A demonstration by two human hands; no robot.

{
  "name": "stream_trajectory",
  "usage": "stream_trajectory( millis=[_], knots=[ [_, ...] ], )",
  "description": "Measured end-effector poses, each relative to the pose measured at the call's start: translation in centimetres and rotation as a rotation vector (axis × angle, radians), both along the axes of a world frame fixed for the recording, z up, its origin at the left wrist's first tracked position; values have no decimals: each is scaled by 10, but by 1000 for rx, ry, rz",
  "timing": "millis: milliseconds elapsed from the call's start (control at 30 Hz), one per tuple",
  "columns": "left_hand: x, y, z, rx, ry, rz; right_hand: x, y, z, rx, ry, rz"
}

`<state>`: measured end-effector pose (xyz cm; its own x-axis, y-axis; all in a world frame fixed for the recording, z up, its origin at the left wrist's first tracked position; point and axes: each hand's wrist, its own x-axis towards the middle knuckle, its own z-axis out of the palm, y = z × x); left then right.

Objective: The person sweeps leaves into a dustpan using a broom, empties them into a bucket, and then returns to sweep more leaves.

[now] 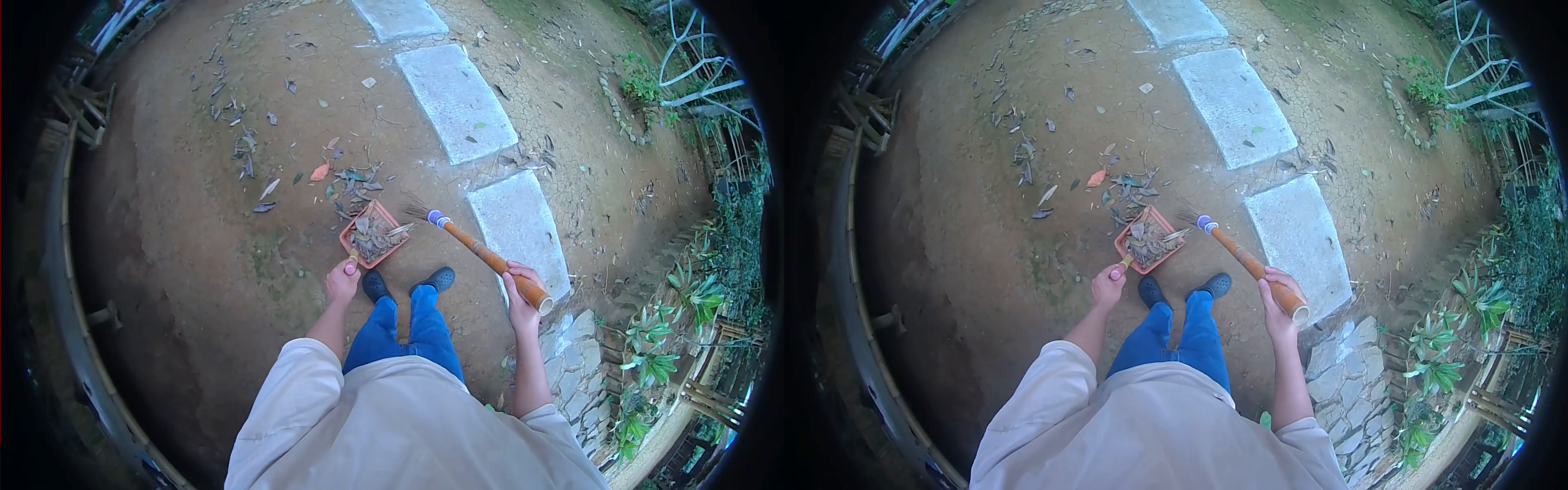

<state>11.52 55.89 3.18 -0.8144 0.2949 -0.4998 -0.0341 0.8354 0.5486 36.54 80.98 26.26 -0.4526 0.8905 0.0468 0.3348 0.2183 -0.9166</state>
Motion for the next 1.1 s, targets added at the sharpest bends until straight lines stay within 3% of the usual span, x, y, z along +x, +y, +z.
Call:
stream_trajectory(
  millis=[300, 600, 800, 1100],
  knots=[
    [-9, -13, 11, -92, 44, -185, -1, -5, -32, 120, -51, -71],
    [-6, -16, 7, -87, 59, -208, -3, -46, -39, 180, -190, -10],
    [-1, -15, 8, -60, 39, -159, 4, -46, -22, -30, -19, -35],
    [1, -37, 5, -6, 34, -44, -11, -32, 36, -51, -13, 27]
  ],
)
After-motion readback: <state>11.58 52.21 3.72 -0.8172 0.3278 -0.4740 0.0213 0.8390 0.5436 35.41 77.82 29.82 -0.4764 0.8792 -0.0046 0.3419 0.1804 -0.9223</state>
